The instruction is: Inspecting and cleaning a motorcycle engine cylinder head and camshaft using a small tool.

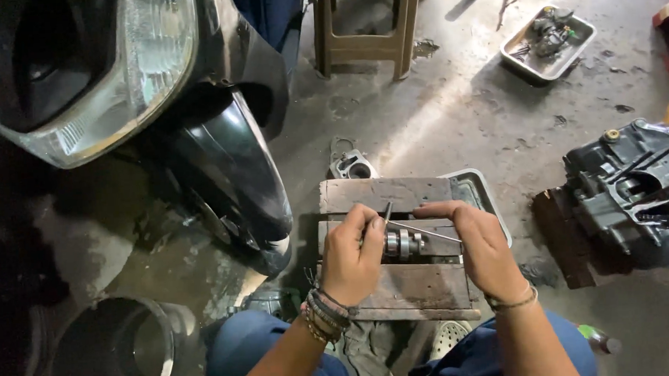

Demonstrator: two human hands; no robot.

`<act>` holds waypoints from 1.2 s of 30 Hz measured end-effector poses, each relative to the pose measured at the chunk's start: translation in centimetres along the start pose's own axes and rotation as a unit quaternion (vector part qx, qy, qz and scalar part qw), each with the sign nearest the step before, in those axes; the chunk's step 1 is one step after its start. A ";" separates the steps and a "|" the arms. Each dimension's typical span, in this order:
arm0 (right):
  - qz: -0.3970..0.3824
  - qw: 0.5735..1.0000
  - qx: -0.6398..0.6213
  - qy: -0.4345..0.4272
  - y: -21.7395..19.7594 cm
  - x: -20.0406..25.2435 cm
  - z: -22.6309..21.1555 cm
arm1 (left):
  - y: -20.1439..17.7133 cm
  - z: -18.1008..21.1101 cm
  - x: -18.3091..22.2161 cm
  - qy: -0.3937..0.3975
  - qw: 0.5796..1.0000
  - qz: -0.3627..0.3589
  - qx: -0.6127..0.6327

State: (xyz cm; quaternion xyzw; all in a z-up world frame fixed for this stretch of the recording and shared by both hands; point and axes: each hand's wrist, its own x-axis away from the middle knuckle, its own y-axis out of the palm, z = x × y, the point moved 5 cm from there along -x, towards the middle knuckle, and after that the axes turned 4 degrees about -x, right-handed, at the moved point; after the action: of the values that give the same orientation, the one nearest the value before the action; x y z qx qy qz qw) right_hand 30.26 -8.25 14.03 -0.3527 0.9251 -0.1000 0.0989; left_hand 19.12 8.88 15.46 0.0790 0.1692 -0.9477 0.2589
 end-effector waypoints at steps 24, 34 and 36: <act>-0.070 0.988 -0.134 -0.009 4.1 1.4 -1.0 | 0.4 -5.0 -0.1 -0.284 0.883 0.082 0.363; -0.008 0.974 -0.227 0.015 5.7 1.8 -1.0 | 2.2 -5.2 1.3 -0.301 0.871 0.036 0.386; -0.006 0.968 -0.250 0.018 5.7 1.7 -0.9 | 2.6 -5.1 1.4 -0.276 0.883 0.007 0.380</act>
State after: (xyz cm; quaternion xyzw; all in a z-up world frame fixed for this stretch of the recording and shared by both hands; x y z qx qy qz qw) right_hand 25.21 -5.13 13.27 -0.3703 0.9201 0.1271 -0.0094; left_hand 19.58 8.00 9.69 -0.0926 -0.2830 -0.9209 0.2516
